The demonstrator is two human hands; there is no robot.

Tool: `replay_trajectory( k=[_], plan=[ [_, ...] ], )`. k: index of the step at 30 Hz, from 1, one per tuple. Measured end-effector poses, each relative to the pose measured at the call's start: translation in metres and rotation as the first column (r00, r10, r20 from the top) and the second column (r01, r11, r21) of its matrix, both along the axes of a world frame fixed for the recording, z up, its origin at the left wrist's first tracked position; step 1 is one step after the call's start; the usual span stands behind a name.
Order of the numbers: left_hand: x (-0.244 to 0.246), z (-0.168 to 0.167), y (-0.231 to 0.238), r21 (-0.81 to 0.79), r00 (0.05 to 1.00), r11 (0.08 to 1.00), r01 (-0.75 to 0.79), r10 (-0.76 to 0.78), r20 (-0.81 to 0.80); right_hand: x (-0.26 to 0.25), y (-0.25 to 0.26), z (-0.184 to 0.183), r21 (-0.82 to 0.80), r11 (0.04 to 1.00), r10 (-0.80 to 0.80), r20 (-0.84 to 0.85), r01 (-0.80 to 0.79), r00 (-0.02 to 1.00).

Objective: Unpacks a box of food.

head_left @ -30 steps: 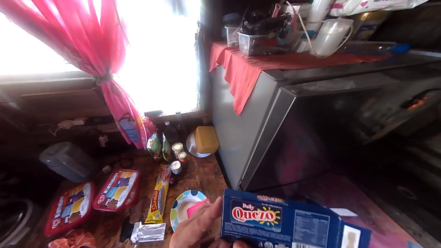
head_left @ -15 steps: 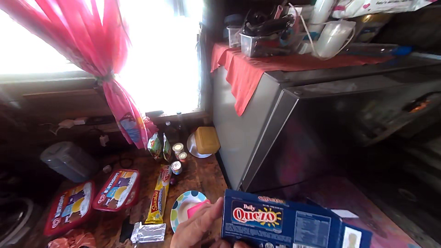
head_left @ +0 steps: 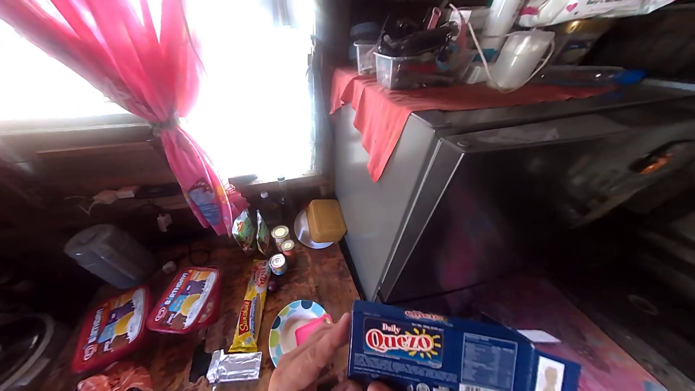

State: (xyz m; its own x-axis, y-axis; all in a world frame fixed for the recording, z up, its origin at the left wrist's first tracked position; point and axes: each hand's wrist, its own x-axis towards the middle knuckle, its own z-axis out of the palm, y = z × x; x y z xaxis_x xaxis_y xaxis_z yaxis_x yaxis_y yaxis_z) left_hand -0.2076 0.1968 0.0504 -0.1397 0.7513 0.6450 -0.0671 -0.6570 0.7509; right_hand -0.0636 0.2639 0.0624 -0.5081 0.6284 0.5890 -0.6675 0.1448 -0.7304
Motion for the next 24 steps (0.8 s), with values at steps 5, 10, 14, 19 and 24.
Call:
replay_trajectory(
  k=[5, 10, 14, 19, 24],
  plan=[
    [0.0014, -0.0005, -0.0011, 0.006, 1.0, 1.0, -0.004, 0.004, 0.004, 0.0003, -0.001, 0.0008, 0.013, 1.0, -0.005, -0.003, 0.006, 1.0],
    [0.002, -0.0005, -0.0018, 0.011, 1.0, 1.0, 0.008, -0.008, 0.013, 0.0019, -0.0034, -0.0008, -0.038, 0.999, 0.02, 0.001, -0.019, 1.0],
    [0.0034, -0.0009, -0.0023, 0.012, 1.0, 1.0, 0.005, -0.005, 0.011, 0.0037, -0.0042, -0.0014, -0.043, 0.999, 0.025, 0.008, -0.024, 1.0],
    [0.0041, -0.001, -0.0025, 0.014, 1.0, 1.0, 0.008, -0.008, 0.005, 0.0045, -0.0034, -0.0004, 0.004, 1.0, 0.005, 0.004, -0.005, 1.0],
    [0.0046, -0.0005, -0.0038, 0.008, 1.0, 1.0, 0.012, -0.013, 0.017, 0.0035, -0.0031, 0.0003, 0.032, 0.999, -0.002, -0.006, 0.002, 1.0]
  ],
)
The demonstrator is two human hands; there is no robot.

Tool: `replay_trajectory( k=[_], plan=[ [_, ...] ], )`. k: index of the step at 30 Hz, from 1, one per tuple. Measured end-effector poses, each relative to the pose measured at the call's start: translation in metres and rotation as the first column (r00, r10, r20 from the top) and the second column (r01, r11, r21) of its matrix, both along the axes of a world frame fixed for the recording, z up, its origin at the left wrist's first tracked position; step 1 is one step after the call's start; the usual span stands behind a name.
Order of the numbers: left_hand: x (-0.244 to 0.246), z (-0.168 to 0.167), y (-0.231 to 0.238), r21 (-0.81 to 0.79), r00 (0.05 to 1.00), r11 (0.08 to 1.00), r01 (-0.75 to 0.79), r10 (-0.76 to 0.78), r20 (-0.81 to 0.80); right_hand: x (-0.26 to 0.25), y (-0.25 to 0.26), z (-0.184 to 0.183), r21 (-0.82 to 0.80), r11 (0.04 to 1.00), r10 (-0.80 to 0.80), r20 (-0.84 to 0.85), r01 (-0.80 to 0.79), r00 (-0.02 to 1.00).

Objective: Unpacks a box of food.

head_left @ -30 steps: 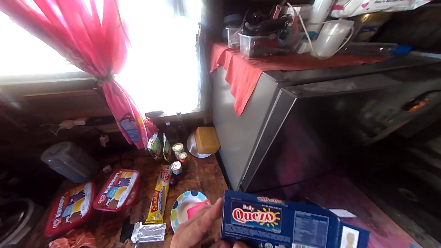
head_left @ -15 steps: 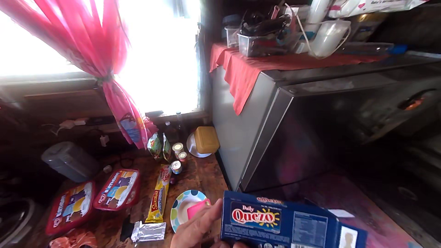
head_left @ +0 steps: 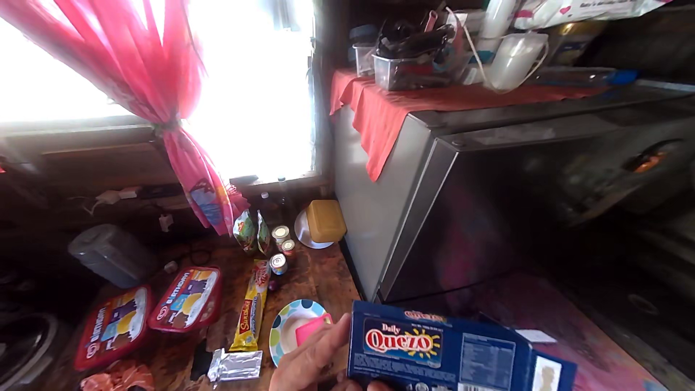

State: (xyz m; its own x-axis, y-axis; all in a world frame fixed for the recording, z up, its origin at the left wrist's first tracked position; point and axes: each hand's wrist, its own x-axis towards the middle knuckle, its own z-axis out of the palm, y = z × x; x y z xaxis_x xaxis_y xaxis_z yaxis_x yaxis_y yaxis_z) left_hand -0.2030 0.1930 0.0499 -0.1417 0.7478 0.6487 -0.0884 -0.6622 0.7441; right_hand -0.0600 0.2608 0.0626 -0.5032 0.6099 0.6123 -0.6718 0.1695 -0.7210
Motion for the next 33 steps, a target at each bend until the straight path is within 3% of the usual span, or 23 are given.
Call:
replay_trajectory(
  k=[12, 33],
  plan=[
    [-0.0023, 0.0003, -0.002, -0.01, 1.0, 1.0, -0.003, 0.003, 0.013, -0.0019, 0.001, 0.0004, -0.039, 0.998, 0.056, 0.007, -0.056, 0.998],
    [-0.0015, -0.0002, -0.0004, -0.004, 0.999, 1.0, 0.024, -0.024, 0.021, -0.0001, 0.0011, -0.0003, 0.0, 1.0, -0.001, 0.027, 0.001, 1.0]
  ],
)
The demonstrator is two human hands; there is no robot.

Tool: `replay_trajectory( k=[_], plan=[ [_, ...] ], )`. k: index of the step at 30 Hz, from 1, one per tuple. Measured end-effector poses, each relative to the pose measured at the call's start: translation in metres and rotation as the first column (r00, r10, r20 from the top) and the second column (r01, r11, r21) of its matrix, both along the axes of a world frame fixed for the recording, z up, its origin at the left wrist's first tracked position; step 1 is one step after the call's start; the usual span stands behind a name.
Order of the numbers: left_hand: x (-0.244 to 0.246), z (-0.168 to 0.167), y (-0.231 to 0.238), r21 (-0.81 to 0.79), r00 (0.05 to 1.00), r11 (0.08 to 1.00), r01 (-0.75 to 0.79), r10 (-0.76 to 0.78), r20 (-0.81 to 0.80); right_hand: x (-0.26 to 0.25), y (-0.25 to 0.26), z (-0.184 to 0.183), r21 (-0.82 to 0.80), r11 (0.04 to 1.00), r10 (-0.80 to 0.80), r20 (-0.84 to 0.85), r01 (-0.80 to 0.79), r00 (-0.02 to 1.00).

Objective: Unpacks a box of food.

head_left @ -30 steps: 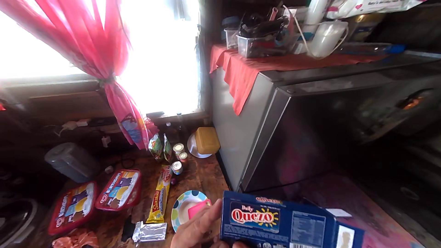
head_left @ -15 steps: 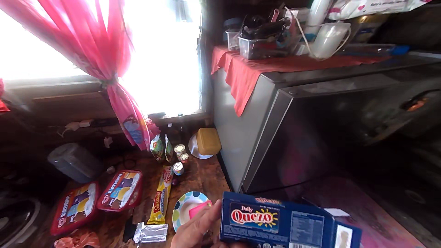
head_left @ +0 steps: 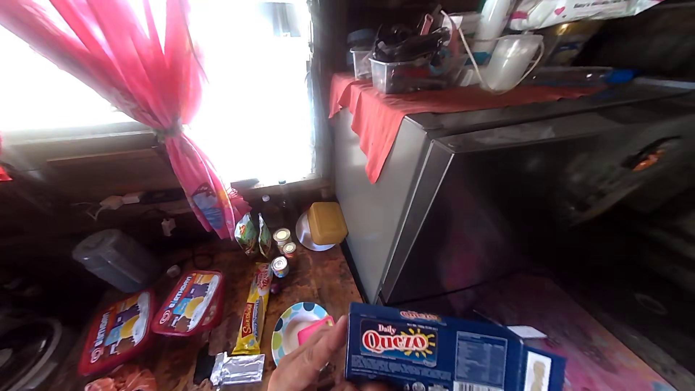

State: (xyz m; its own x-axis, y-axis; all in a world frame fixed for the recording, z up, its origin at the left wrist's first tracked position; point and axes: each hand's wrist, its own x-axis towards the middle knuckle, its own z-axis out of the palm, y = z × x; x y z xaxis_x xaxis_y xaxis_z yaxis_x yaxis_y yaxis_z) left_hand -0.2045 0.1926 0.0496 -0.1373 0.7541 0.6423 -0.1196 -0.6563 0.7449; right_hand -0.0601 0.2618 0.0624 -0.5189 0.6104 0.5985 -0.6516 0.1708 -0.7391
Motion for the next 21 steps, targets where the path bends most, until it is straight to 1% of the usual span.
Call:
replay_trajectory(
  k=[3, 8, 14, 21],
  plan=[
    [0.0005, 0.0001, -0.0002, 0.004, 1.0, 1.0, -0.002, 0.002, 0.005, -0.0012, -0.0002, -0.0036, -0.04, 0.999, 0.017, -0.01, -0.017, 1.0],
    [0.0004, 0.0001, -0.0002, 0.005, 1.0, 1.0, 0.002, -0.002, 0.008, -0.0004, -0.0002, 0.0005, 0.02, 1.0, -0.017, -0.001, 0.017, 1.0],
    [0.0001, 0.0002, 0.0, 0.0, 1.0, 1.0, 0.011, -0.011, -0.001, -0.0002, -0.0002, -0.0033, -0.037, 0.999, 0.015, 0.005, -0.015, 1.0],
    [0.0008, 0.0006, -0.0009, -0.01, 1.0, 1.0, 0.018, -0.018, 0.02, -0.0001, 0.0009, -0.0049, -0.007, 1.0, 0.005, 0.019, -0.005, 1.0]
  ],
)
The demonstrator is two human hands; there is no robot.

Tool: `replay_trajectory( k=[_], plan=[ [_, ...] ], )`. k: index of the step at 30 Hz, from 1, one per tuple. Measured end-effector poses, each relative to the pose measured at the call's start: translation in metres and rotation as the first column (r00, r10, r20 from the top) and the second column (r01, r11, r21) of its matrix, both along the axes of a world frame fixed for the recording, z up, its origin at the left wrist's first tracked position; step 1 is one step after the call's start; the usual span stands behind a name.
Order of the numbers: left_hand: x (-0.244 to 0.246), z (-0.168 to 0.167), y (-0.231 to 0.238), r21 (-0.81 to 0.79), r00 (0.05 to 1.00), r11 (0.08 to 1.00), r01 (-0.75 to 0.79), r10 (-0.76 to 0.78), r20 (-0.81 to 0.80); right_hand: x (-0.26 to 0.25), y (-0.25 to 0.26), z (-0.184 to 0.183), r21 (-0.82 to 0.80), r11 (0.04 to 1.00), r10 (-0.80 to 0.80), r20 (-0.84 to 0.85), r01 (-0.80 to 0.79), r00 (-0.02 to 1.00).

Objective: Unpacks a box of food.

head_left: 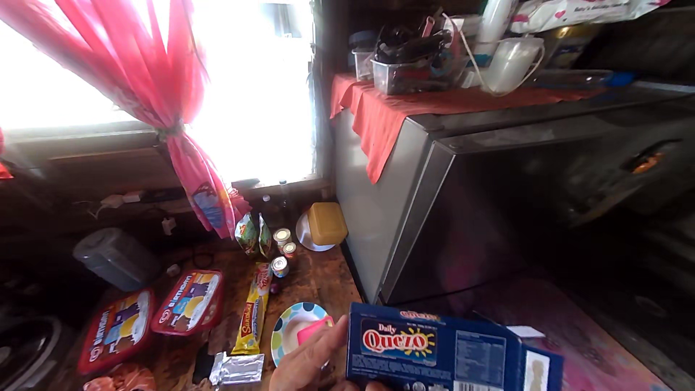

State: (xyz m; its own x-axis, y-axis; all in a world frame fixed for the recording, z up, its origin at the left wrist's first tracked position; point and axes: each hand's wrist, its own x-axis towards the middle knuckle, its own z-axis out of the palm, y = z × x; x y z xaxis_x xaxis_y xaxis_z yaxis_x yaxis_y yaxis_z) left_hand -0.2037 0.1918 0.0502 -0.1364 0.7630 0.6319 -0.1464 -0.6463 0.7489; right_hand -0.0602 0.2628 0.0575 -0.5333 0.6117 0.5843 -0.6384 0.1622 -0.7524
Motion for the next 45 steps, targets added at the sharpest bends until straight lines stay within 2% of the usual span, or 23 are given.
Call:
replay_trajectory(
  k=[14, 19, 26, 30, 33, 35, 36, 40, 43, 45],
  plan=[
    [0.0, -0.002, 0.0, 0.007, 1.0, 1.0, 0.006, -0.006, 0.011, 0.0, -0.003, 0.002, -0.039, 0.999, 0.019, 0.015, -0.018, 1.0],
    [-0.001, -0.001, -0.001, 0.001, 1.0, 1.0, 0.0, 0.0, 0.007, -0.001, -0.002, 0.001, -0.003, 1.0, -0.021, 0.012, 0.021, 1.0],
    [-0.003, 0.001, -0.003, -0.018, 0.989, 0.996, 0.092, -0.09, 0.116, 0.005, 0.001, 0.003, 0.1, 0.994, -0.048, 0.088, 0.039, 0.995],
    [-0.002, 0.003, -0.004, -0.017, 0.979, 0.994, 0.108, -0.103, 0.173, 0.007, -0.001, 0.0, 0.024, 1.0, -0.012, 0.125, 0.009, 0.992],
    [-0.002, 0.002, -0.004, -0.01, 0.978, 0.994, 0.107, -0.103, 0.179, 0.014, 0.0, 0.0, 0.024, 1.0, 0.0, 0.188, -0.004, 0.982],
    [-0.002, 0.002, -0.004, -0.013, 0.973, 0.994, 0.108, -0.103, 0.205, 0.016, 0.005, -0.015, -0.008, 1.0, 0.025, 0.233, -0.024, 0.972],
    [-0.002, 0.002, -0.004, -0.019, 0.971, 0.995, 0.1, -0.094, 0.22, 0.013, 0.009, -0.024, -0.013, 1.0, -0.016, 0.232, 0.019, 0.973],
    [-0.003, 0.001, -0.005, -0.023, 0.964, 0.996, 0.09, -0.081, 0.252, 0.01, 0.038, -0.041, 0.059, 0.998, 0.014, 0.134, -0.022, 0.991],
    [-0.004, 0.002, -0.004, -0.026, 0.962, 0.994, 0.103, -0.093, 0.258, 0.014, 0.042, -0.04, -0.022, 1.0, 0.014, 0.074, -0.013, 0.997],
    [-0.002, 0.001, -0.003, -0.019, 0.962, 0.994, 0.106, -0.098, 0.256, 0.013, 0.047, -0.042, -0.017, 0.998, 0.06, -0.023, -0.06, 0.998]
  ],
)
